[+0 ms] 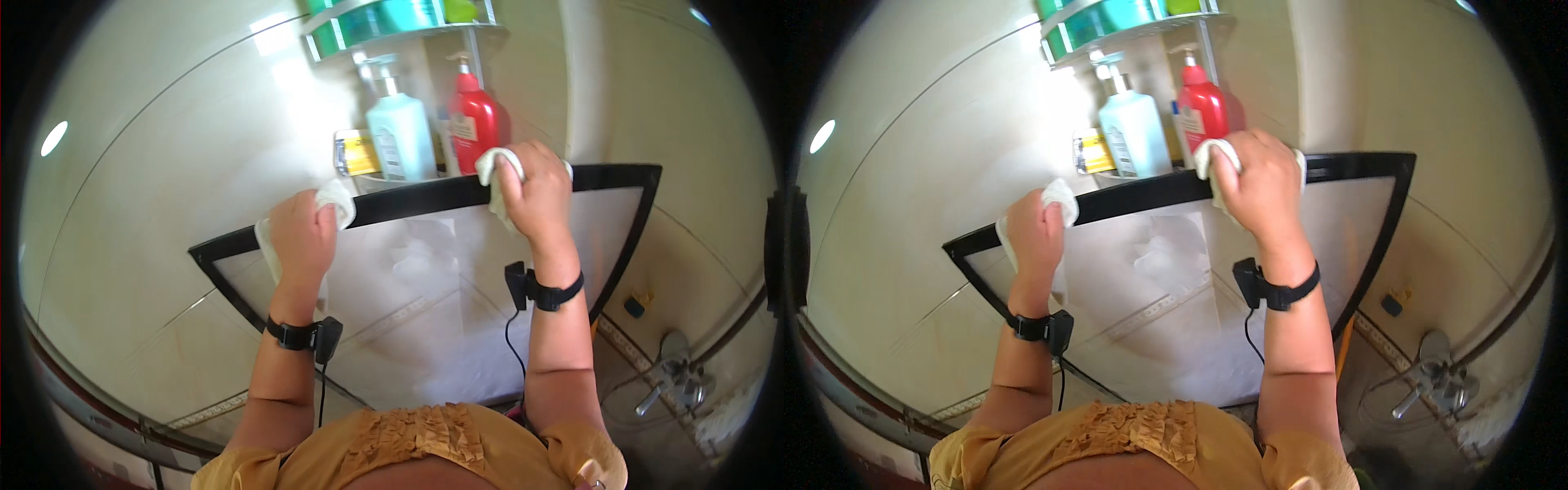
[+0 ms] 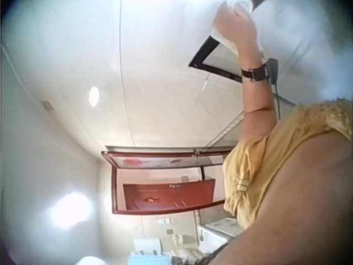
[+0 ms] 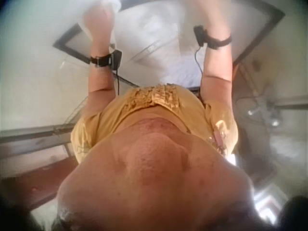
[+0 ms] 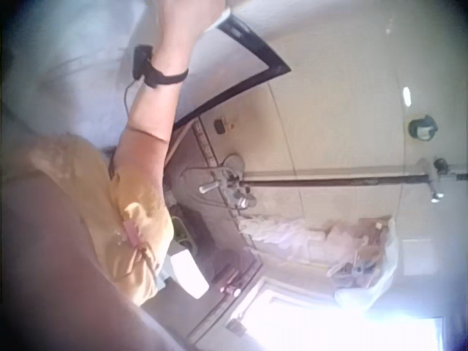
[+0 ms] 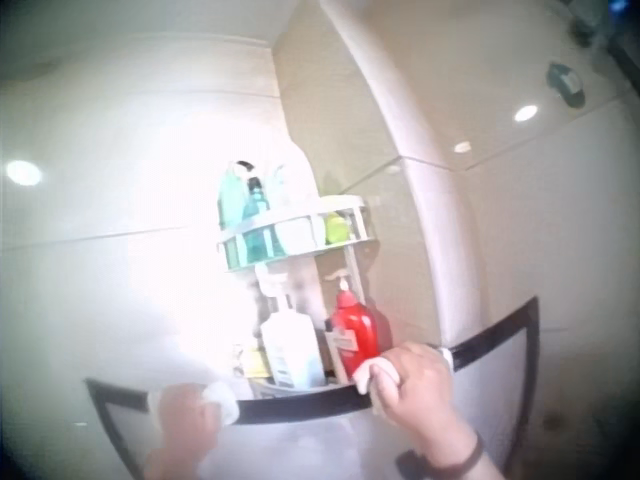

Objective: The person wipes the top of a toilet, a window sill, a glass shower door, bathroom wall tiles, and the exterior of a vanity cabinet using a cloth.

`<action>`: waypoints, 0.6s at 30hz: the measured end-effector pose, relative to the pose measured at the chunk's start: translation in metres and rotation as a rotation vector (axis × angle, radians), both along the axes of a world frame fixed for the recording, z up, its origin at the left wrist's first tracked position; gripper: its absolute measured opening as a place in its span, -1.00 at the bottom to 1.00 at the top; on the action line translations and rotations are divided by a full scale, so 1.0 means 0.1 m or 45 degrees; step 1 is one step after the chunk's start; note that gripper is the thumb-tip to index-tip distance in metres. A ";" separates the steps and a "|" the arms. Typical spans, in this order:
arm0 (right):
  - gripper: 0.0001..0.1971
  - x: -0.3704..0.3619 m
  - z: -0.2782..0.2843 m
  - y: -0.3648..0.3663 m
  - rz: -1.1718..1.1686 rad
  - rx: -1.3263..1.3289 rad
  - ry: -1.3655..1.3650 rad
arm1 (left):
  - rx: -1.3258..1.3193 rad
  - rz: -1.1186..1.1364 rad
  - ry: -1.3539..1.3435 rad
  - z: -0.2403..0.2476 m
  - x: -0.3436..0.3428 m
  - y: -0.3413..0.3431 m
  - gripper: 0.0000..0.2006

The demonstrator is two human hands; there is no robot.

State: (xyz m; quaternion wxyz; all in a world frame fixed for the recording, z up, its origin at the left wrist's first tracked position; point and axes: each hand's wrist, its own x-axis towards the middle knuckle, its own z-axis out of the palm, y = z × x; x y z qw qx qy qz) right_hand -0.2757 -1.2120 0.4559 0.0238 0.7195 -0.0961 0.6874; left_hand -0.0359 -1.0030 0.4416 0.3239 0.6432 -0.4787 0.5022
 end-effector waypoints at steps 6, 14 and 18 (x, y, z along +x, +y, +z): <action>-0.89 0.07 -0.01 0.01 0.026 0.007 0.034 | 0.124 -0.148 0.162 0.11 0.00 0.17 -0.84; -0.87 0.11 -0.03 -0.02 -0.040 -0.036 0.008 | -0.651 -1.402 1.435 0.72 0.70 0.86 -0.66; -0.87 0.12 -0.05 -0.04 -0.027 -0.009 -0.018 | -0.741 -1.007 1.297 1.45 0.87 1.14 -0.70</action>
